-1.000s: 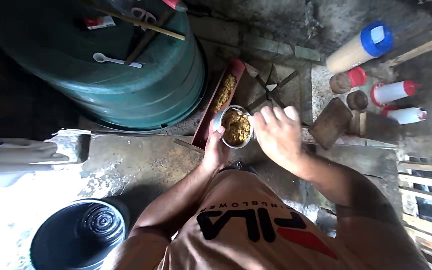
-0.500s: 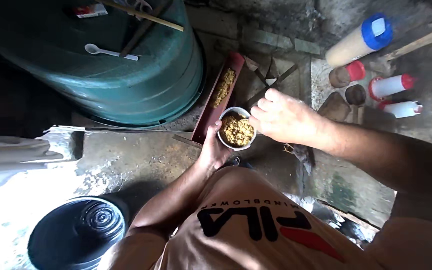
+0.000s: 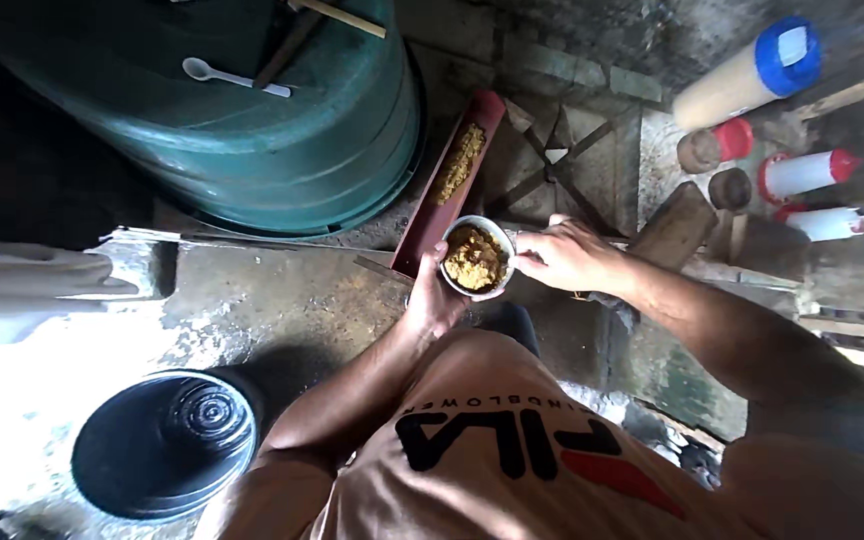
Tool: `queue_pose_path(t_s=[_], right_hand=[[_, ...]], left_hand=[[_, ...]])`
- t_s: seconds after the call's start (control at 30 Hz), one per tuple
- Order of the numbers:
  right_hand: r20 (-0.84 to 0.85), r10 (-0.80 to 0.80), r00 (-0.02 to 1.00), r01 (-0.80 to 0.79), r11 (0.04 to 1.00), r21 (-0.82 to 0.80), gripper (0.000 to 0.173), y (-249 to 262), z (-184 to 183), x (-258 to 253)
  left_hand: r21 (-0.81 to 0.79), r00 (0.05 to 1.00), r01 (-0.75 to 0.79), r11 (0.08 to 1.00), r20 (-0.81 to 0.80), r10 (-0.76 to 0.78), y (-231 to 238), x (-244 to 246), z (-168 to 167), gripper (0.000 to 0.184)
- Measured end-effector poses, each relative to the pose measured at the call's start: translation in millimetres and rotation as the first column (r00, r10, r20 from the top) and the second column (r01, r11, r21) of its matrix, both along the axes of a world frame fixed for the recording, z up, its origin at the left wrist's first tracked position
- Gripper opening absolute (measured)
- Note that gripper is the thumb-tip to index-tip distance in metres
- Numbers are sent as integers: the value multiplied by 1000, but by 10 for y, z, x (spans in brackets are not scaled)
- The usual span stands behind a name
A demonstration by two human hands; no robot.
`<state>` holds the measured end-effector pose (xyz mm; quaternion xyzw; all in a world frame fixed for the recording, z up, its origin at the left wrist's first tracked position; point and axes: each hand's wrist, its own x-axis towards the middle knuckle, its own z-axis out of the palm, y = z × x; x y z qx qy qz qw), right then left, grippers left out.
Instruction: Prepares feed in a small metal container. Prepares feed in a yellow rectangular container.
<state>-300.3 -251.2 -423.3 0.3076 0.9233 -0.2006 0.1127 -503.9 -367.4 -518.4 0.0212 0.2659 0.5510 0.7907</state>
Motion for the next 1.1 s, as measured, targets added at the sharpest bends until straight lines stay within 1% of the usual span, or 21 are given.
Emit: queue_pose_path(t_s=[0.07, 0.13, 0.2, 0.3, 0.37, 0.47, 0.5, 0.53, 0.57, 0.63, 0.73, 0.8, 0.87, 0.93, 1.0, 1.1], right_hand=[[-45, -80, 996, 76, 993, -91, 34, -28, -38, 29], [-112, -146, 983, 129, 980, -152, 33, -39, -51, 68], [-170, -211, 962, 178, 965, -193, 34, -57, -24, 105], [-243, -327, 913, 269, 932, -242, 34, -118, 29, 176], [-228, -399, 888, 350, 909, -226, 35, -148, 77, 201], [-110, -469, 876, 463, 883, -79, 40, -240, 149, 147], [-72, -455, 888, 456, 890, 0, 40, -310, 158, 114], [-72, -414, 908, 418, 906, 68, 40, -395, 140, 98], [-87, -343, 935, 353, 924, 147, 40, -467, 117, 104], [-110, -227, 968, 250, 922, 296, 42, -543, 160, 163], [-120, -157, 980, 196, 848, 492, 42, -556, 398, 307], [-105, -158, 982, 189, 781, 595, 38, -553, 453, 361], [-85, -157, 984, 175, 767, 617, 36, -564, 380, 358], [-79, -108, 991, 133, 792, 596, 35, -588, 325, 402], [-92, -74, 993, 114, 792, 599, 35, -576, 392, 558], [-149, -70, 986, 149, 765, 627, 34, -576, 538, 821]], left_hand=[[26, 999, -12, 1000, -41, 13, -3, -5, 1, 76], [91, 996, -27, 996, -85, 35, 8, -17, 15, 75], [151, 988, -41, 988, -143, 63, 28, -26, 34, 75], [194, 978, -54, 980, -188, 91, 21, -14, 21, 77], [233, 973, -59, 971, -206, 108, 21, 2, 13, 80], [276, 959, -70, 959, -247, 141, 22, 57, -2, 79], [285, 956, -68, 956, -255, 144, 22, 80, -4, 77], [281, 955, -70, 957, -260, 146, 24, 107, -3, 76], [272, 954, -77, 959, -259, 150, 31, 133, 4, 77], [250, 958, -112, 962, -231, 172, 49, 184, 44, 79], [255, 958, -146, 956, -204, 201, 60, 279, 77, 77], [254, 962, -138, 957, -197, 191, 46, 376, 67, 81], [254, 965, -130, 958, -189, 181, 36, 506, 77, 84], [257, 966, -147, 955, -172, 195, 42, 645, 132, 83], [242, 965, -167, 956, -158, 208, 56, 750, 191, 81], [214, 966, -171, 962, -157, 207, 70, 939, 187, 80]])
